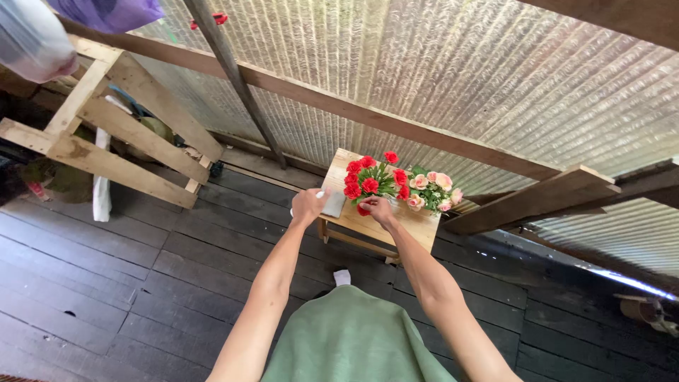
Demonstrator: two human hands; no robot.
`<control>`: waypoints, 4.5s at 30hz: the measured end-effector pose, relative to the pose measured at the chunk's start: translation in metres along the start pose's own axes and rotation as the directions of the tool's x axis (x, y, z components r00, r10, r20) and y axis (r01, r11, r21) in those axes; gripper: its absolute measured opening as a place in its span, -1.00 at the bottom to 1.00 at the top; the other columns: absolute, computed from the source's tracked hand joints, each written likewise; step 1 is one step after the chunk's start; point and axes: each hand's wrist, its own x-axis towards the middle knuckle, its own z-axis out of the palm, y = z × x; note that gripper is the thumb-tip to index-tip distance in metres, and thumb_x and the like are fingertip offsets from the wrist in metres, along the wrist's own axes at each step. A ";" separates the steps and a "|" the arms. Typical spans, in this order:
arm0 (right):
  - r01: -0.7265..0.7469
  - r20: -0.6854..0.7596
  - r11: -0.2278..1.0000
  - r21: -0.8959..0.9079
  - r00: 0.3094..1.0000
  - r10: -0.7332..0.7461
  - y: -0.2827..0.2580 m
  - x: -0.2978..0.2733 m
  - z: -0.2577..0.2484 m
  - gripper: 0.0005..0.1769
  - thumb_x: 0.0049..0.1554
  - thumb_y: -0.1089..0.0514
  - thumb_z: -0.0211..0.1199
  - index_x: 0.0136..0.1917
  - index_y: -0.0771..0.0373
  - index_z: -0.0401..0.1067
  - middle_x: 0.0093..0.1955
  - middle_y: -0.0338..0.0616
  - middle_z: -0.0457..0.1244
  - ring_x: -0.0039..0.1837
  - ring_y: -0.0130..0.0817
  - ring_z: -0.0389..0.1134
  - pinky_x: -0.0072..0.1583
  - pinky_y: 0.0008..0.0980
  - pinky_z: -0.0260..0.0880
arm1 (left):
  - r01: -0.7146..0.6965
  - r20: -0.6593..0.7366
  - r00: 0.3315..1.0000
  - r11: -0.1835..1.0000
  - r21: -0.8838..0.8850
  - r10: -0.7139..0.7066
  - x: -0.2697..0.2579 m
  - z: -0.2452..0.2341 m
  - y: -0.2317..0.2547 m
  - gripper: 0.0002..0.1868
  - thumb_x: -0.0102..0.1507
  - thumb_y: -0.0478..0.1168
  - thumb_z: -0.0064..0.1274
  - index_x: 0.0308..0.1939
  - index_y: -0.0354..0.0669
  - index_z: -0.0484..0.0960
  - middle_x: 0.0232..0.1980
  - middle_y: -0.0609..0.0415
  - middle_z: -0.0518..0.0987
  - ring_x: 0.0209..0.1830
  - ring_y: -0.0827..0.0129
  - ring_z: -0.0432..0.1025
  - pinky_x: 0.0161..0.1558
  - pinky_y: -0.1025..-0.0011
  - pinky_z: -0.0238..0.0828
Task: The person is spraying water on two vases of flowers on a small wooden table.
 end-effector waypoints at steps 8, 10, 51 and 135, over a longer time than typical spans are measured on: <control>-0.013 -0.012 0.994 0.108 1.000 0.014 -0.052 -0.054 -0.027 -0.83 0.01 0.16 0.47 -0.07 0.10 0.64 -0.46 -0.28 0.22 -0.47 -0.53 0.11 -0.50 -0.59 0.15 | 0.350 -0.131 0.781 0.602 -0.718 -0.611 0.024 0.035 0.013 -0.15 0.27 0.55 -0.37 -0.51 -0.02 0.70 -0.59 0.07 0.61 -0.47 0.16 0.57 -0.16 0.26 0.47; -0.026 -0.012 0.992 0.120 1.000 0.028 -0.053 -0.054 -0.033 -0.84 0.01 0.17 0.46 -0.08 0.12 0.64 -0.48 -0.27 0.20 -0.49 -0.53 0.09 -0.52 -0.59 0.13 | 0.332 -0.149 0.791 0.621 -0.710 -0.594 0.028 0.039 0.016 -0.12 0.24 0.60 -0.37 -0.53 -0.02 0.72 -0.55 0.00 0.64 -0.36 0.04 0.59 -0.10 0.21 0.46; -0.244 -0.032 0.970 -0.004 0.969 0.244 0.016 -0.047 -0.058 -0.70 -0.07 0.06 0.36 -0.02 0.03 0.62 -0.18 -0.21 0.43 -0.34 -0.43 0.42 -0.31 -0.46 0.52 | 0.301 -0.117 0.914 0.843 -0.445 -0.388 0.039 0.032 0.025 -0.25 0.30 0.44 -0.31 -0.49 0.00 0.75 -0.52 0.02 0.66 -0.31 0.07 0.61 -0.18 0.17 0.52; -0.262 0.021 0.965 -0.019 0.965 0.262 -0.009 -0.062 -0.060 -0.72 0.02 0.07 0.25 0.01 0.09 0.56 -0.16 -0.17 0.45 -0.31 -0.36 0.47 -0.29 -0.40 0.53 | -0.342 0.236 0.938 0.779 0.526 0.252 -0.012 0.016 0.040 -0.11 0.25 0.48 -0.53 -0.13 -0.05 0.78 -0.14 -0.10 0.73 -0.05 -0.05 0.62 0.03 0.12 0.51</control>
